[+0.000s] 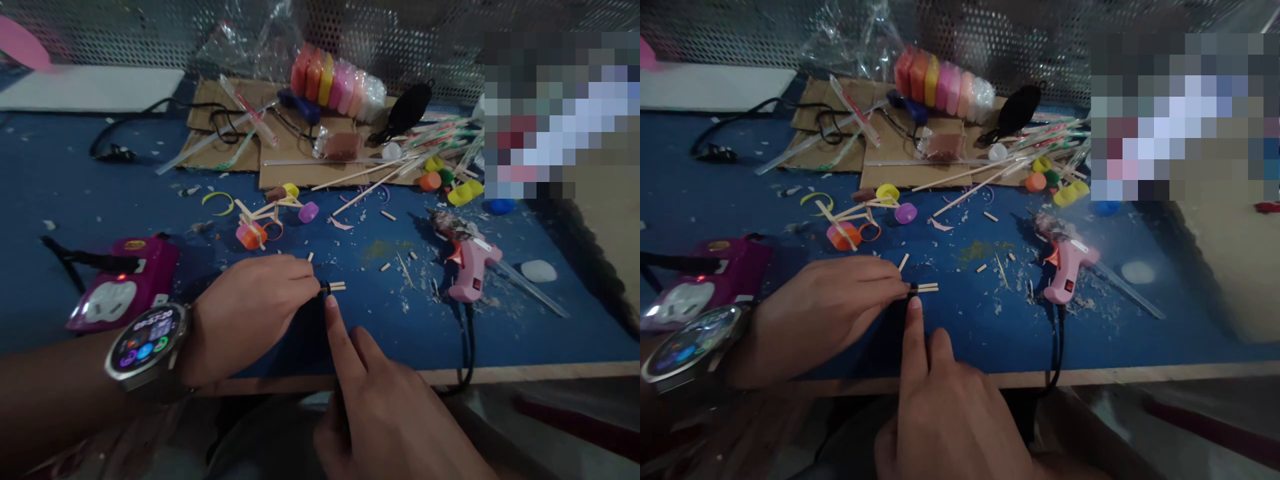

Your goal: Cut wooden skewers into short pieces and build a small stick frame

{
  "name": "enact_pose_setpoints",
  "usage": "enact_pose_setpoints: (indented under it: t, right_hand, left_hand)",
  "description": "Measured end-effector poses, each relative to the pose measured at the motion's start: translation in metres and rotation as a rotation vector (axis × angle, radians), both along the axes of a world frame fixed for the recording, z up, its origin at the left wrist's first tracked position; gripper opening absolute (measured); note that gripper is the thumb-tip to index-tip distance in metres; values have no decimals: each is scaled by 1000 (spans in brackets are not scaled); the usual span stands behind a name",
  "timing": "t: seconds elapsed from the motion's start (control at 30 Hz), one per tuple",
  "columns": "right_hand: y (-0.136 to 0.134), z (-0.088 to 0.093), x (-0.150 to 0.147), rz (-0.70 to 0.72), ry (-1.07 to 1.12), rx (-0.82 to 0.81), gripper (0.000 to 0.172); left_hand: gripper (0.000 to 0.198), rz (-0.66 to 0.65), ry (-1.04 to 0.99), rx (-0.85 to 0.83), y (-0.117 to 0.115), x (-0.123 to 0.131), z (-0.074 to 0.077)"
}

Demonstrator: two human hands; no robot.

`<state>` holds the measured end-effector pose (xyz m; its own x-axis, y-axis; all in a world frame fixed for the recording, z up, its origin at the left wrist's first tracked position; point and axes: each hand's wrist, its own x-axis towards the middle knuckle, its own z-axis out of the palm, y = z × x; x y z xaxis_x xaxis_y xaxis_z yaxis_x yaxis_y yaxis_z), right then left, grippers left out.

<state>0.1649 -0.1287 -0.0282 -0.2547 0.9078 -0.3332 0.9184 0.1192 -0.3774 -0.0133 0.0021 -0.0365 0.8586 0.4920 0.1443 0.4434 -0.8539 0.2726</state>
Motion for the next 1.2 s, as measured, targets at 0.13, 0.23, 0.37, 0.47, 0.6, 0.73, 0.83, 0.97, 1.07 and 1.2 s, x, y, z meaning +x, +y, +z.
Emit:
enact_pose_setpoints:
  t: [0.13, 0.23, 0.37, 0.47, 0.6, 0.73, 0.83, 0.97, 1.07, 1.2]
  right_hand:
    - [5, 3, -1, -2, 25, -21, 101]
    - [8, -1, 3, 15, 78, -38, 101]
    - [3, -5, 5, 38, 62, -9, 101]
    - [3, -1, 1, 38, 20, 3, 101]
    - [12, 0, -1, 65, 22, -41, 104]
    - [10, -2, 2, 65, 23, -18, 103]
    - [6, 1, 1, 75, -17, -18, 102]
    - [18, 12, -6, 120, -80, -217, 105]
    - [30, 18, -9, 119, -91, -306, 104]
    - [30, 16, -7, 114, -102, -294, 105]
  left_hand:
    - [28, 5, 0, -35, 0, -1, -3]
    - [27, 6, -16, -45, 0, -1, -5]
    - [29, 7, -23, -38, 1, -1, -5]
    - [31, -6, -35, -32, 2, -1, -4]
    - [31, -18, -61, -38, 2, -1, -3]
    - [31, -11, -37, -47, 3, -1, -2]
    - [33, -14, -37, -32, 4, 0, -2]
    - [33, -14, -38, -34, 3, 1, -1]
    - [34, -7, -23, -49, 3, 2, 1]
    - [33, -6, -14, -48, 5, 3, 0]
